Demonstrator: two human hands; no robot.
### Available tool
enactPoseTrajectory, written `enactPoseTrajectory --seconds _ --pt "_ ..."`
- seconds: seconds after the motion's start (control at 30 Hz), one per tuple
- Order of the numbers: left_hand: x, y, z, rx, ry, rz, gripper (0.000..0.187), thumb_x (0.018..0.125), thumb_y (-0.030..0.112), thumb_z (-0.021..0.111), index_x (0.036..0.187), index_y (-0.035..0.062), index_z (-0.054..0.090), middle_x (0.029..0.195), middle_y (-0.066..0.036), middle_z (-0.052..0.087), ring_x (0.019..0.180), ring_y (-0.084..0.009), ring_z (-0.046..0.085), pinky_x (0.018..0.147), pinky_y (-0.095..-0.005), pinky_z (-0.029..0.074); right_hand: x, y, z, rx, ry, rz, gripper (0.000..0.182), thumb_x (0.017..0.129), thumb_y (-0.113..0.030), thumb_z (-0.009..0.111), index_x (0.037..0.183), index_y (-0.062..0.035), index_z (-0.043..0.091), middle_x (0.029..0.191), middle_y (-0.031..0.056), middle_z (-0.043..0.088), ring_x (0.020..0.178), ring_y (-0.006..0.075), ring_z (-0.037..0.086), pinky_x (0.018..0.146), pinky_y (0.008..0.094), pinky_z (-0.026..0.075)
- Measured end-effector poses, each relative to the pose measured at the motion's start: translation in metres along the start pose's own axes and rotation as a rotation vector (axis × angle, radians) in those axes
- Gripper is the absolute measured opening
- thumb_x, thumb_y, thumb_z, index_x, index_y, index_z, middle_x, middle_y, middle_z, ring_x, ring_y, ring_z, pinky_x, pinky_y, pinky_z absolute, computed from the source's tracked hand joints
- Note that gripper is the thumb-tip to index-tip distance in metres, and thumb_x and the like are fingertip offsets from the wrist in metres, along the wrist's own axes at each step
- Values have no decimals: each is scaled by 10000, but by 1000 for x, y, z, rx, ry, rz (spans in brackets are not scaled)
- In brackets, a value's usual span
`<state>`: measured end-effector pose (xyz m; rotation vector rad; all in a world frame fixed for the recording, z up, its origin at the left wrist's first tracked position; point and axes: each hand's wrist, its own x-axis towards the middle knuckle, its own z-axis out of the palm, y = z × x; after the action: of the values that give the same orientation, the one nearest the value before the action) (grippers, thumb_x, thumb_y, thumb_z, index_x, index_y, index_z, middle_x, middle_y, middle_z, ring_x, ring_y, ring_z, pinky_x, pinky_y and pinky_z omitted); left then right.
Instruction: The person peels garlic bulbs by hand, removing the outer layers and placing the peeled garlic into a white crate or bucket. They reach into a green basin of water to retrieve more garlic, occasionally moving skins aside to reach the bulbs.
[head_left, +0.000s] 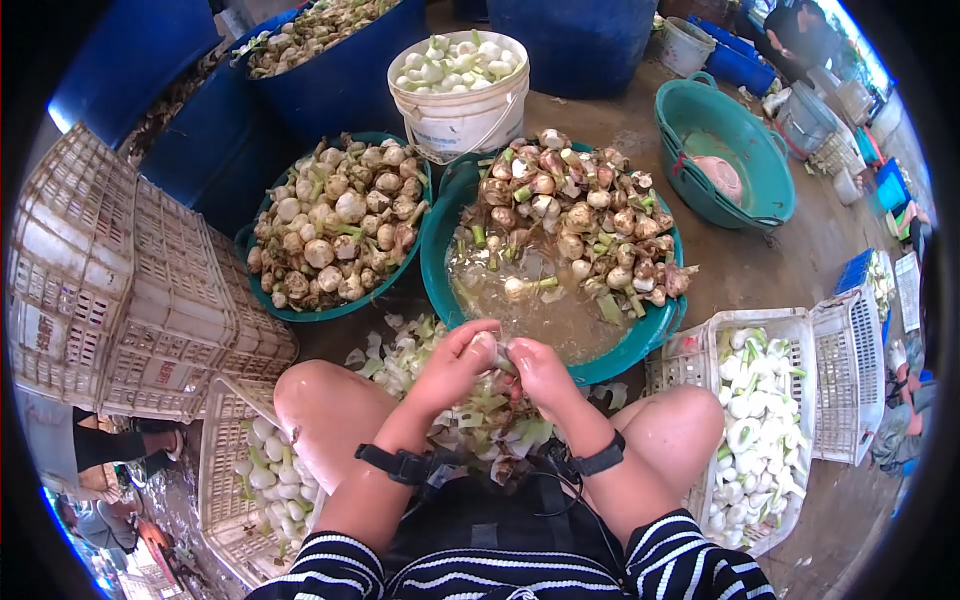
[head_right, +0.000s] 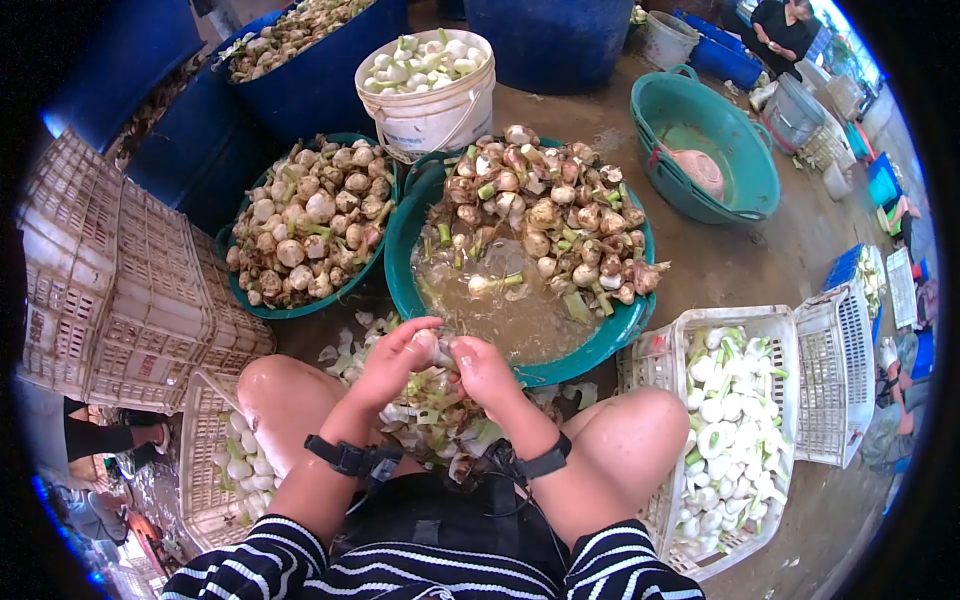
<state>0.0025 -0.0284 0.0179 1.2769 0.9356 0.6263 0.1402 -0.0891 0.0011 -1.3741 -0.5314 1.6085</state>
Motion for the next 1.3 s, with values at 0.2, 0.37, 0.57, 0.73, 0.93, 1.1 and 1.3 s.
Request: enactPoseTrajectory --seconds 0.2,0.37,0.57,0.73,0.93,1.1,1.3 --pt "-12 16 -1 348 -134 -118 381 815 164 590 1166 34 515 1000 -85 585 897 -171 543 819 -310 423 -2 -2 -5 -505 163 -399 191 892 -144 492 838 20 574 723 9 579 650 68 481 603 244 407" --pt "-20 19 -1 989 -110 630 582 641 -19 619 1203 56 485 1147 -120 545 1083 -297 490 927 -379 397 7 -8 -21 108 -144 79 146 901 -164 502 854 -59 591 758 -7 585 663 68 523 570 236 428" --pt "-6 -7 -4 -121 307 197 273 797 38 580 1066 41 532 1005 -85 597 920 -202 580 803 -347 482 -20 -1 0 -105 -117 -372 178 906 -188 497 919 -36 588 860 2 586 811 90 544 692 233 447" --pt "2 -2 -29 -712 528 -230 220 821 200 634 935 33 546 877 -65 614 767 -126 592 660 -230 507 -27 57 -11 -1121 -81 -883 202 782 -180 611 924 -37 596 887 111 603 839 277 565 758 371 444" --pt "-6 4 -25 -131 532 146 194 807 160 661 899 7 583 787 -6 582 677 -69 509 620 -207 419 -7 -14 23 -199 162 -542 303 741 -131 656 1025 -44 594 916 134 580 811 310 554 710 354 470" --pt "-5 11 -17 -51 519 117 202 807 171 660 870 1 572 739 -28 583 642 -75 529 580 -208 443 3 -36 17 -591 -61 -890 255 696 -25 625 949 -43 606 917 119 565 788 280 549 682 333 471" --pt "-6 24 -29 -202 630 -75 188 828 179 631 814 11 547 647 -23 560 563 -73 516 506 -205 433 -33 34 10 -1351 -217 -703 241 718 -81 599 956 -45 594 891 123 572 796 274 555 682 369 463"
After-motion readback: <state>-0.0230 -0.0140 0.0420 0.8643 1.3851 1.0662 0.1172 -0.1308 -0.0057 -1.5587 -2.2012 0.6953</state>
